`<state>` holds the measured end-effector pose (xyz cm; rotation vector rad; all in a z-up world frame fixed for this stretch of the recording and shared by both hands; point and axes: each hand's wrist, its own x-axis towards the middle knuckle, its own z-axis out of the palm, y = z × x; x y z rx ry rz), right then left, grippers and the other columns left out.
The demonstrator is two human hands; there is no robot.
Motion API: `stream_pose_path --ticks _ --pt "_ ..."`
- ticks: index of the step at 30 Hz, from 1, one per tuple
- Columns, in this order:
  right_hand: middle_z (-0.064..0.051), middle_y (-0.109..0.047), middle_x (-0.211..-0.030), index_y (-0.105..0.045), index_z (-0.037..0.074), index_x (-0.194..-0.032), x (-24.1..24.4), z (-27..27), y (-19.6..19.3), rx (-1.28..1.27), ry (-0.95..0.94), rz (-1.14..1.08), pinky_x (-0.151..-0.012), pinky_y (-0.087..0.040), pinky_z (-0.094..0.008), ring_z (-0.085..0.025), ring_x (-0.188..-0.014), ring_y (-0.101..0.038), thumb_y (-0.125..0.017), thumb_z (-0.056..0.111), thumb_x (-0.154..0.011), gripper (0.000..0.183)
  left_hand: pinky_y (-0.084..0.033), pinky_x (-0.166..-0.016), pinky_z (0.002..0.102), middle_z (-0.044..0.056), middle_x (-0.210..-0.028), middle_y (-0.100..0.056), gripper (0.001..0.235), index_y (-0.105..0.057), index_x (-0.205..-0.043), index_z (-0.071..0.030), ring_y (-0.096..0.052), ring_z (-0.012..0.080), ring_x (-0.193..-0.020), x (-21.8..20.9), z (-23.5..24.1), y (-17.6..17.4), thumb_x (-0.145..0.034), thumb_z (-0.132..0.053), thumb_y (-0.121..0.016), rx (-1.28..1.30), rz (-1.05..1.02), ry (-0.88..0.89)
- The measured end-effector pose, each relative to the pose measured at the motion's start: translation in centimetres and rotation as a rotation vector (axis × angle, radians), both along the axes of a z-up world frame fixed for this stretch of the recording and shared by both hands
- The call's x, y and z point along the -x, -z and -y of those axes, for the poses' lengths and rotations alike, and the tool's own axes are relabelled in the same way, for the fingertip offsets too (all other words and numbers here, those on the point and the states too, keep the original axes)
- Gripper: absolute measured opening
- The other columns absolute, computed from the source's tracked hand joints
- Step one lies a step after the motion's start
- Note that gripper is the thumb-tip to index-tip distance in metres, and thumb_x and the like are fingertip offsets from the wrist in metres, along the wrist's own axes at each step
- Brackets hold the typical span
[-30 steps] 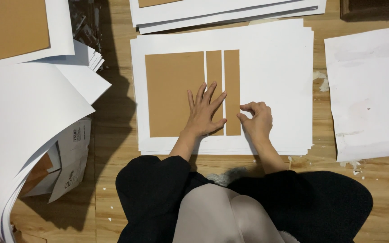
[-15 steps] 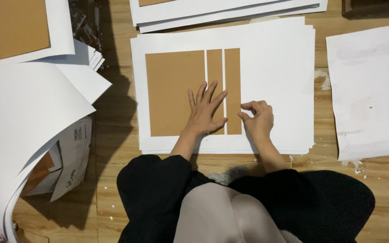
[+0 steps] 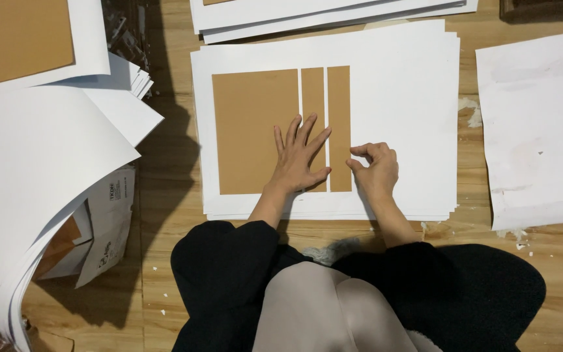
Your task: The person assembles paper crafts by applying glue to brown cardboard pieces using a roller and placing them onto white paper sheets. They arrange multiple pieces in a pattern, then flip the sheet and wipe the back with a cloth.
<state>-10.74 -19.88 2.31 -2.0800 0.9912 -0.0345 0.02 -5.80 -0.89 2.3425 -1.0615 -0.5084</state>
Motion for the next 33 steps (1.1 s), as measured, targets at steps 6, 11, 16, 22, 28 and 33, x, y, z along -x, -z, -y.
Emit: stream_pose_path --ticks 6,11,16,22,28,33 --pt "0.002 -0.048 -0.084 -0.064 0.016 -0.083 0.0 0.0 0.1 0.000 -0.002 -0.002 -0.082 -0.033 -0.031 -0.018 -0.090 -0.045 -0.075 0.010 -0.071 0.018 0.012 -0.103 0.059 0.001 -0.149 -0.016 0.080 -0.033 -0.136 -0.036 -0.005 0.0302 -0.137 0.0 0.0 0.3 -0.063 -0.048 -0.062 0.009 0.011 0.001" --pt "0.002 -0.048 -0.084 -0.064 0.015 -0.083 -0.2 -0.1 -0.5 -0.014 0.003 -0.003 -0.081 -0.034 -0.030 -0.018 -0.090 -0.045 -0.075 0.009 -0.070 0.018 0.011 -0.103 0.060 0.001 -0.149 -0.015 0.080 -0.033 -0.137 -0.036 -0.005 0.0302 -0.137 0.0 0.0 0.3 -0.063 -0.048 -0.062 0.016 0.009 0.000" --pt "0.001 -0.049 -0.082 -0.066 0.016 -0.082 0.2 0.3 0.5 -0.005 0.001 0.043 -0.078 -0.040 -0.025 -0.017 -0.087 -0.047 -0.076 0.013 -0.071 0.015 0.012 -0.104 0.059 0.002 -0.148 -0.019 0.079 -0.035 -0.135 -0.032 -0.007 0.0291 -0.137 0.0 0.0 -0.4 -0.063 -0.051 -0.061 0.047 -0.031 -0.018" --pt "-0.007 -0.057 -0.084 -0.060 0.003 -0.102 0.6 -0.6 -3.2 -0.280 0.216 0.268 -0.068 -0.038 -0.020 -0.009 -0.077 -0.049 -0.060 0.009 -0.078 0.025 0.001 -0.106 0.060 0.007 -0.144 -0.029 0.080 -0.027 -0.135 -0.023 -0.022 0.0299 -0.134 -1.2 -1.7 -4.2 -0.069 -0.058 -0.057 0.263 -0.231 -0.183" --pt "-0.002 -0.054 -0.074 -0.063 0.002 -0.096 4.9 -1.3 -6.4 -0.239 0.279 0.410 -0.067 -0.039 -0.018 -0.006 -0.070 -0.046 -0.068 0.004 -0.076 0.022 -0.055 -0.069 0.032 0.000 -0.084 -0.052 0.025 -0.060 -0.107 -0.015 -0.054 0.0125 -0.078 -0.6 -9.4 -6.7 -0.083 -0.011 -0.065 0.719 -0.239 -0.864" --pt "-0.005 -0.064 -0.065 -0.070 0.012 -0.081 9.4 -4.4 -3.0 -0.147 0.087 0.239 -0.057 -0.042 -0.021 -0.010 -0.060 -0.054 -0.075 0.012 -0.071 0.011 -0.048 -0.058 0.024 -0.004 -0.059 -0.059 0.015 -0.063 -0.070 -0.017 -0.056 0.0090 -0.056 3.8 -14.5 -6.8 -0.072 -0.021 -0.077 0.647 -0.191 -0.990"
